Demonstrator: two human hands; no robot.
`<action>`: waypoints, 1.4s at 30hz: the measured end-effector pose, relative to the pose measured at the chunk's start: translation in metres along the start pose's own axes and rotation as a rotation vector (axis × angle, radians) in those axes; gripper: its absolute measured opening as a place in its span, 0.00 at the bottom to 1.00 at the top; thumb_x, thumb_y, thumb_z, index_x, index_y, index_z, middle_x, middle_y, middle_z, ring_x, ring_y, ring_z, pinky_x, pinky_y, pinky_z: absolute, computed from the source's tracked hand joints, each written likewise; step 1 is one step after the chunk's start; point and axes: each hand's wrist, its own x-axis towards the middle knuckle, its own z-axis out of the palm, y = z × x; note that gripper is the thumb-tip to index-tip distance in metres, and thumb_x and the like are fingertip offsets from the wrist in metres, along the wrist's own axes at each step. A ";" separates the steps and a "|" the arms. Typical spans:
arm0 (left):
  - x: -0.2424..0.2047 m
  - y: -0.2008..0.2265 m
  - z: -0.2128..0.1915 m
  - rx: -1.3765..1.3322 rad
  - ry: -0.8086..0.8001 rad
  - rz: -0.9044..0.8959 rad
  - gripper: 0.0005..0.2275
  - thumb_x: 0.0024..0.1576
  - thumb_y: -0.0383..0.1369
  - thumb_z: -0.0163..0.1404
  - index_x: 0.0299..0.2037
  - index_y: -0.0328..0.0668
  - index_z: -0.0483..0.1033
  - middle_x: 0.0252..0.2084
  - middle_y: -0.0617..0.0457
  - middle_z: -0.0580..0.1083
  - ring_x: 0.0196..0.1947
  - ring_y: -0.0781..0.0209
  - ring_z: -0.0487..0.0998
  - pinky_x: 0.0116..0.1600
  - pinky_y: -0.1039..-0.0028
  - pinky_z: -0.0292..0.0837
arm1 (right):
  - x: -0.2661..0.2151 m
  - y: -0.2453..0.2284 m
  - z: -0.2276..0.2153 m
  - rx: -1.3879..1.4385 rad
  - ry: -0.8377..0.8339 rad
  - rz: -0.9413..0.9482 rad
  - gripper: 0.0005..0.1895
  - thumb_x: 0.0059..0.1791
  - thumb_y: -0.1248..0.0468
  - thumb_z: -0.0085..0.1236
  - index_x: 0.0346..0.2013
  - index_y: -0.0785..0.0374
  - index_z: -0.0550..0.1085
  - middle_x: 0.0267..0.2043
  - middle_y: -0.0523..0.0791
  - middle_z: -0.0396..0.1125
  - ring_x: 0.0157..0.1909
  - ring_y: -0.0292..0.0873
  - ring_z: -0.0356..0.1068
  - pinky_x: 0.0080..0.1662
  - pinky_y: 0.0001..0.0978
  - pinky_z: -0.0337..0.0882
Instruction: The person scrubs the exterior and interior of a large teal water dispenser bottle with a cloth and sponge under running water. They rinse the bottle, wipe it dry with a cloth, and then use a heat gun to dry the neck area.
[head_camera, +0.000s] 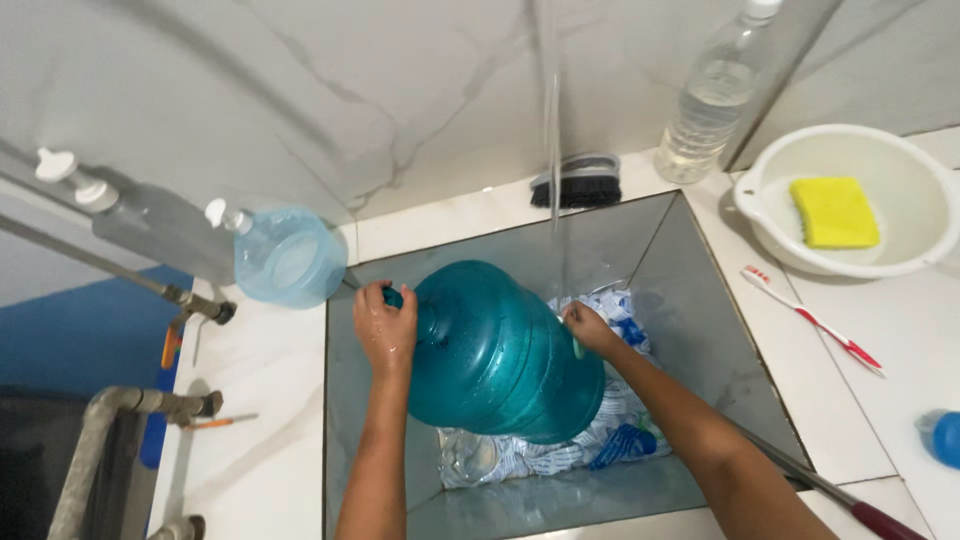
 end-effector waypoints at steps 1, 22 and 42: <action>0.002 0.009 0.002 0.012 0.001 0.001 0.12 0.54 0.35 0.58 0.42 0.34 0.78 0.39 0.40 0.73 0.41 0.38 0.73 0.45 0.53 0.70 | -0.002 0.000 -0.004 0.158 -0.019 0.077 0.09 0.53 0.63 0.54 0.44 0.65 0.73 0.39 0.49 0.73 0.42 0.44 0.72 0.46 0.35 0.71; 0.016 0.043 0.000 0.019 -0.140 -0.006 0.09 0.54 0.34 0.55 0.36 0.35 0.75 0.36 0.42 0.75 0.33 0.40 0.76 0.40 0.54 0.71 | 0.037 -0.010 0.009 -0.150 0.178 0.425 0.21 0.49 0.62 0.48 0.51 0.73 0.74 0.56 0.64 0.68 0.61 0.63 0.68 0.61 0.47 0.67; 0.003 0.028 -0.005 0.034 -0.036 0.031 0.08 0.54 0.32 0.54 0.36 0.34 0.74 0.38 0.40 0.75 0.36 0.37 0.75 0.41 0.52 0.71 | 0.009 -0.143 -0.224 -1.140 0.721 -0.108 0.16 0.47 0.68 0.50 0.49 0.69 0.71 0.46 0.55 0.68 0.49 0.58 0.71 0.46 0.51 0.72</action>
